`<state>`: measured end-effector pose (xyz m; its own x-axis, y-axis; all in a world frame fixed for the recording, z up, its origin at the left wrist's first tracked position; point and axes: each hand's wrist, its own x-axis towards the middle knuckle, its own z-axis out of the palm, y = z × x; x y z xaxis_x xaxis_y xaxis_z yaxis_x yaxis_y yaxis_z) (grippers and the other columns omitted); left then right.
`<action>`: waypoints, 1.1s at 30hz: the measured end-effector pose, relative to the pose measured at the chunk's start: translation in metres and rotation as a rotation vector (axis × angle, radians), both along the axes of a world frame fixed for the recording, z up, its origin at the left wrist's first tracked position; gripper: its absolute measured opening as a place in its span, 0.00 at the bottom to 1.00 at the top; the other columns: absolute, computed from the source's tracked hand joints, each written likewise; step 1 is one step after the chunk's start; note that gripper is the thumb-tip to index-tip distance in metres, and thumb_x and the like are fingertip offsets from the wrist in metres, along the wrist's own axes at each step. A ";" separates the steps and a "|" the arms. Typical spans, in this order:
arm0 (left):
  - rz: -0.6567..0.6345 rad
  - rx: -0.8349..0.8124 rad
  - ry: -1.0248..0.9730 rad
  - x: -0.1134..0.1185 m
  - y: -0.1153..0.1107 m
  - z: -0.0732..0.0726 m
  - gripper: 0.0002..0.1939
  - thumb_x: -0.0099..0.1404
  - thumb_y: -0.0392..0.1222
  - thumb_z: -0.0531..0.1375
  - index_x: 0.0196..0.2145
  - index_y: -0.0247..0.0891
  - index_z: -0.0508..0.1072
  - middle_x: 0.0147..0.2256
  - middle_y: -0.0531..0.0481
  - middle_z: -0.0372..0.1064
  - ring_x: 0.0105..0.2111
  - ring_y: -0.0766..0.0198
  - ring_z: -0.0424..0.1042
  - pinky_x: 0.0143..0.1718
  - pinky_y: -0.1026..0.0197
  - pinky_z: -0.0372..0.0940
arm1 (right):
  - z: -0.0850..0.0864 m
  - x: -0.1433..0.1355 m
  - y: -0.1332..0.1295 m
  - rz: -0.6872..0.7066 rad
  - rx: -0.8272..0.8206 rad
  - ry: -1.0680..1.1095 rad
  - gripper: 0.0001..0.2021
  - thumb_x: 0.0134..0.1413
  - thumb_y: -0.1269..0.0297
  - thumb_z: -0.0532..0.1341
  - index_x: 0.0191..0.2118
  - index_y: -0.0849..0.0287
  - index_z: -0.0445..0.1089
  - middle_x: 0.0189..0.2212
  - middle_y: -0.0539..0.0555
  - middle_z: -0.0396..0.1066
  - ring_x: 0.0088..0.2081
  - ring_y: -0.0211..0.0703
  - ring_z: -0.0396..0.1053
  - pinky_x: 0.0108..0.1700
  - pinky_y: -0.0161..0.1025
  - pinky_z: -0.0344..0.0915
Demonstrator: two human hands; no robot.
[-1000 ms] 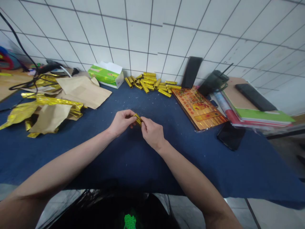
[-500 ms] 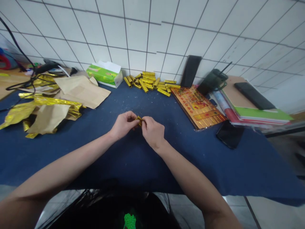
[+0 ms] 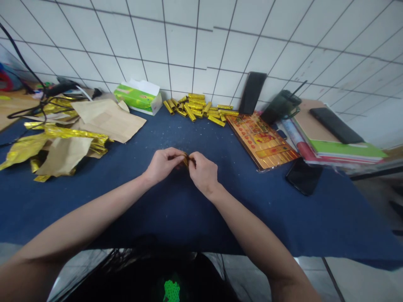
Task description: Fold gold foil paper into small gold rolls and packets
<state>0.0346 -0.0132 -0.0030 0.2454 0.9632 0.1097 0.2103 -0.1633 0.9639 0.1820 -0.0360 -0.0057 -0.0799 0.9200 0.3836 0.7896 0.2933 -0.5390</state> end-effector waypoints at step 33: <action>0.134 -0.192 -0.044 0.000 0.007 -0.005 0.02 0.48 0.31 0.54 0.22 0.35 0.65 0.16 0.56 0.62 0.15 0.72 0.61 0.15 0.70 0.57 | -0.001 -0.005 -0.008 0.175 0.238 -0.151 0.08 0.55 0.66 0.53 0.34 0.58 0.69 0.41 0.57 0.69 0.38 0.42 0.70 0.38 0.37 0.67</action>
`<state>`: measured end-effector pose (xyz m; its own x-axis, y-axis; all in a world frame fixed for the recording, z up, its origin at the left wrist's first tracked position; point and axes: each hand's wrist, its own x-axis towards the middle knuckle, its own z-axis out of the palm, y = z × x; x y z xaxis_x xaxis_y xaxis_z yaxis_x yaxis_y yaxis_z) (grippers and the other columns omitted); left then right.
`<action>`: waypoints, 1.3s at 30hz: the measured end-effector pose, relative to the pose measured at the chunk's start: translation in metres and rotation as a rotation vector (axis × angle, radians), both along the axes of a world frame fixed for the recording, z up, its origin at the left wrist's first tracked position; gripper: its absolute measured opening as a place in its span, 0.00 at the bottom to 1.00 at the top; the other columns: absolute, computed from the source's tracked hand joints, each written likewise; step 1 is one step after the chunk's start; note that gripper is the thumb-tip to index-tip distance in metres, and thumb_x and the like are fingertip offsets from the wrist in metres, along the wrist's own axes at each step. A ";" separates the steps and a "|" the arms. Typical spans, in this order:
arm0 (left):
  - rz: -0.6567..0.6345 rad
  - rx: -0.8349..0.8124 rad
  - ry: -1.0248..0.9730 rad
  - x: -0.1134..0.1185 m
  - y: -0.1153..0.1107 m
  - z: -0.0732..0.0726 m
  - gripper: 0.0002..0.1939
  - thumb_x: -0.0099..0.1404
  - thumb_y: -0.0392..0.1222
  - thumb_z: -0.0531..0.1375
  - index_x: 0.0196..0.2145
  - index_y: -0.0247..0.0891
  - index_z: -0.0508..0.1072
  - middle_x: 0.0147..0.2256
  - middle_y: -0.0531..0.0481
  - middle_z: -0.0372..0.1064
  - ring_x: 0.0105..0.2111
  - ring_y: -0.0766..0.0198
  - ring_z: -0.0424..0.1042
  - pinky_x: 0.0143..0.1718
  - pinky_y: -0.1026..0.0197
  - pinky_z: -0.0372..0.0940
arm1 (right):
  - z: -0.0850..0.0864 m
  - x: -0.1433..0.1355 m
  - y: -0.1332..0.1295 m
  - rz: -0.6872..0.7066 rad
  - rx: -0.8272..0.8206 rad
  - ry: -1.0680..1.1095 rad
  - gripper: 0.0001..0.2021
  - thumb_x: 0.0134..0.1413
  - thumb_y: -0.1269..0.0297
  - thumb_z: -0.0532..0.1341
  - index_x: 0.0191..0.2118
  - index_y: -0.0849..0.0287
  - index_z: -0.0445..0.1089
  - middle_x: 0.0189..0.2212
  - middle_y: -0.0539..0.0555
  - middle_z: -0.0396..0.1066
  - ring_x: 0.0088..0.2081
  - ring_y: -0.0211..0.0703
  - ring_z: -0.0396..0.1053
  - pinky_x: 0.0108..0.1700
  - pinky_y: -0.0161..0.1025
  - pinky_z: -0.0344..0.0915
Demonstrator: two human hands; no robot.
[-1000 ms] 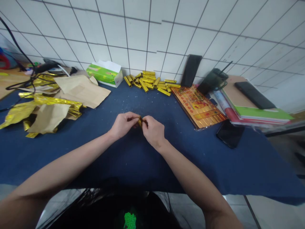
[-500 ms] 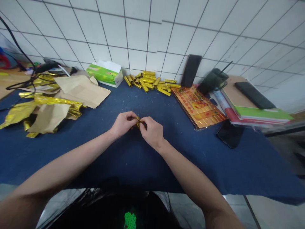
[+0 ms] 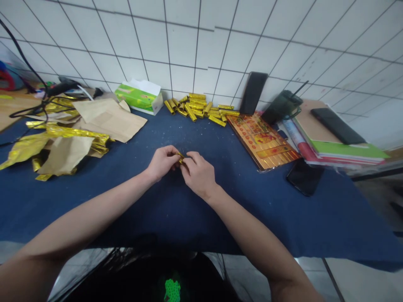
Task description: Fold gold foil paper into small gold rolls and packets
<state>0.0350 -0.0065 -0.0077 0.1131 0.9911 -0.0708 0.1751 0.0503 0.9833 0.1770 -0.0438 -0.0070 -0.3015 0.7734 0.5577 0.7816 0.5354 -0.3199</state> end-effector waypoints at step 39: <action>0.049 -0.443 -0.523 -0.010 0.007 0.014 0.01 0.48 0.31 0.56 0.21 0.32 0.66 0.22 0.45 0.69 0.20 0.64 0.71 0.20 0.66 0.64 | -0.002 0.014 0.028 -0.017 -0.774 1.313 0.03 0.37 0.68 0.61 0.24 0.61 0.68 0.23 0.49 0.70 0.24 0.36 0.68 0.27 0.35 0.65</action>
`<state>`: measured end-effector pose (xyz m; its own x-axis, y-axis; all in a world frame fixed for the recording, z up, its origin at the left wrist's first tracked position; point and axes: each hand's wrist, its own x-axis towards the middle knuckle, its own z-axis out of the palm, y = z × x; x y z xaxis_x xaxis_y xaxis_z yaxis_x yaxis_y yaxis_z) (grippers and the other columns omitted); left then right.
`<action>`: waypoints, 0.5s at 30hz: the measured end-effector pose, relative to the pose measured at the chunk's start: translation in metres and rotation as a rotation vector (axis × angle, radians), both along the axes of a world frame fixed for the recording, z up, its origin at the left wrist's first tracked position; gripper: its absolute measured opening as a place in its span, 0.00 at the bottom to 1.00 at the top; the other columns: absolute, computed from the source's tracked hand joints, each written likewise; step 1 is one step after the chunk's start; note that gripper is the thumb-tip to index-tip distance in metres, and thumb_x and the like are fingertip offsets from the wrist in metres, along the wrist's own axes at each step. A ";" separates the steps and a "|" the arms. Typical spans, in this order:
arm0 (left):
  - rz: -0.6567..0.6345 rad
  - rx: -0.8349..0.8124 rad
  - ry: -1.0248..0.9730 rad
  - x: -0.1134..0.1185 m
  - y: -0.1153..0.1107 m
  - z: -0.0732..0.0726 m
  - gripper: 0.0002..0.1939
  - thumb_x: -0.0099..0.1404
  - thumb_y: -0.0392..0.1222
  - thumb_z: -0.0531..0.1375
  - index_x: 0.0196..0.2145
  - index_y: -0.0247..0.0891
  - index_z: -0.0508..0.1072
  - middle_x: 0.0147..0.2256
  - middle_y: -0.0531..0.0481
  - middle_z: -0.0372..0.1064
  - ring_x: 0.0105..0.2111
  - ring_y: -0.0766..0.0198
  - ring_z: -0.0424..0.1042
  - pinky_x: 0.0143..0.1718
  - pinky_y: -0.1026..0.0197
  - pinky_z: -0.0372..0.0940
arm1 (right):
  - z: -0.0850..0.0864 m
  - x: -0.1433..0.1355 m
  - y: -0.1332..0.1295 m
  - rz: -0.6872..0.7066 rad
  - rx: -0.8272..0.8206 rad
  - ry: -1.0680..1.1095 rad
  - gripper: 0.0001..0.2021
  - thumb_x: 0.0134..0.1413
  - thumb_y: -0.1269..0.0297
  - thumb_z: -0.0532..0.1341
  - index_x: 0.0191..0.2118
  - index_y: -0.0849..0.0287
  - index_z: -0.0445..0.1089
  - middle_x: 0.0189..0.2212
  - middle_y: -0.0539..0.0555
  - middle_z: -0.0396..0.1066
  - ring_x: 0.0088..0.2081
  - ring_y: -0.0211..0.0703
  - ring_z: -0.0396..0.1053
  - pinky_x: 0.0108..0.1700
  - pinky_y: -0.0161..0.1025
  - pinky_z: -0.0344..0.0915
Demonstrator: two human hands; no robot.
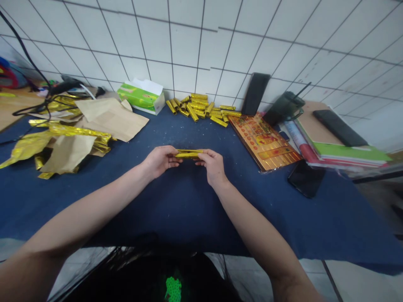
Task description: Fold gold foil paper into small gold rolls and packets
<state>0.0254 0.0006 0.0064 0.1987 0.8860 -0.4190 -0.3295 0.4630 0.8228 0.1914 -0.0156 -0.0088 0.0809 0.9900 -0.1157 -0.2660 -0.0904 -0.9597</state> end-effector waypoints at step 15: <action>-0.165 0.007 -0.037 -0.007 0.006 0.003 0.04 0.50 0.28 0.59 0.21 0.31 0.68 0.18 0.48 0.68 0.20 0.67 0.71 0.21 0.69 0.66 | 0.002 0.005 0.005 0.034 -0.097 0.193 0.04 0.37 0.71 0.60 0.22 0.59 0.62 0.19 0.48 0.69 0.21 0.38 0.69 0.26 0.37 0.65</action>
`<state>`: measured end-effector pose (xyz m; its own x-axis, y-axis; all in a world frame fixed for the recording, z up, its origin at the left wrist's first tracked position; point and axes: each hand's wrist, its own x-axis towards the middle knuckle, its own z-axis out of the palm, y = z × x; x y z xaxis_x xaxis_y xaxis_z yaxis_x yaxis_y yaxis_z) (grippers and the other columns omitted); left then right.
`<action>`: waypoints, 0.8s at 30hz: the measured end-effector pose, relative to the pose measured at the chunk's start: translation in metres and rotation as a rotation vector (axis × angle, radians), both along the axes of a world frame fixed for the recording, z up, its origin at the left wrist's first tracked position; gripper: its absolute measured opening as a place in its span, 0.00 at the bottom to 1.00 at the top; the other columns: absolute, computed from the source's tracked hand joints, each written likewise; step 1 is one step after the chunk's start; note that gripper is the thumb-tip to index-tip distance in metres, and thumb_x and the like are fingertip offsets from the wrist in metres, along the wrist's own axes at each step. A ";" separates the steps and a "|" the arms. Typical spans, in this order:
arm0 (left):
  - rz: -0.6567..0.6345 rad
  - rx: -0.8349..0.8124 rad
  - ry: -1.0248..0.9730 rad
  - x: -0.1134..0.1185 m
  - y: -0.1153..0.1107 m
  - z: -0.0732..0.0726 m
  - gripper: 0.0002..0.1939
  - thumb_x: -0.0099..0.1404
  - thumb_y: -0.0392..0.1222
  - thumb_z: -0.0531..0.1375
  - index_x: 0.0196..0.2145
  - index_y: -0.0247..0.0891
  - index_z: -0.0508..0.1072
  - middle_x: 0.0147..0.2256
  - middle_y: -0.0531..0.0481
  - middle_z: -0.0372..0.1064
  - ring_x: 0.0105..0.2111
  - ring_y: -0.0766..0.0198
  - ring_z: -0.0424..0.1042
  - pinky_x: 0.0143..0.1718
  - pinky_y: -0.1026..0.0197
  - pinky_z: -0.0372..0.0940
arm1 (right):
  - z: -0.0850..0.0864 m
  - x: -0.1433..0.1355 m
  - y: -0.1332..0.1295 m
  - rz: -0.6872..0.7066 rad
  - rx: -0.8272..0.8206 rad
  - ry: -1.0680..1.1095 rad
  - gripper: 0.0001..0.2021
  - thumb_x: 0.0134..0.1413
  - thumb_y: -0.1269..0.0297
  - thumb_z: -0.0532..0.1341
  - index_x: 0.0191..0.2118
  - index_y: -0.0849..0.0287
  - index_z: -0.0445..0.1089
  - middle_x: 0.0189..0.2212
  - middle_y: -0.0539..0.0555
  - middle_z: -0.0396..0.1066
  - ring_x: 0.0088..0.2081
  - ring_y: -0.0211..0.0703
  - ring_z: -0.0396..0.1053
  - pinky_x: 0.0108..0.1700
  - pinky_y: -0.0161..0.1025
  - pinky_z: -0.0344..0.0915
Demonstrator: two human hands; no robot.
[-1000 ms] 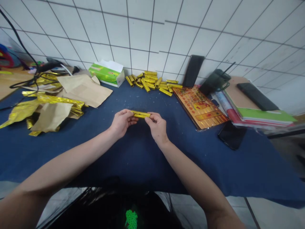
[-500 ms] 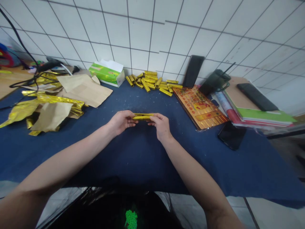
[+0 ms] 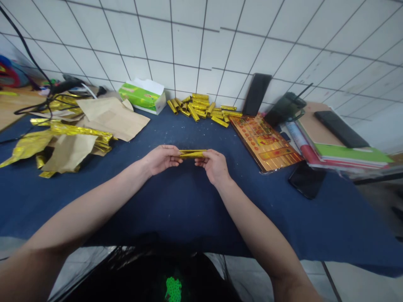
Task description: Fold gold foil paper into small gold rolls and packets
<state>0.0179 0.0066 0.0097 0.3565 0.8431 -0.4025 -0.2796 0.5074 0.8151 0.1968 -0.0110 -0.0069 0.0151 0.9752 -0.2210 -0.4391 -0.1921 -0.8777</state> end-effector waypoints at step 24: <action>0.102 0.201 0.157 0.012 -0.011 0.003 0.06 0.49 0.28 0.58 0.18 0.33 0.65 0.15 0.55 0.63 0.14 0.72 0.65 0.14 0.71 0.59 | -0.001 -0.005 -0.002 -0.129 0.040 -0.034 0.05 0.38 0.72 0.60 0.21 0.59 0.61 0.17 0.48 0.70 0.20 0.37 0.70 0.27 0.38 0.69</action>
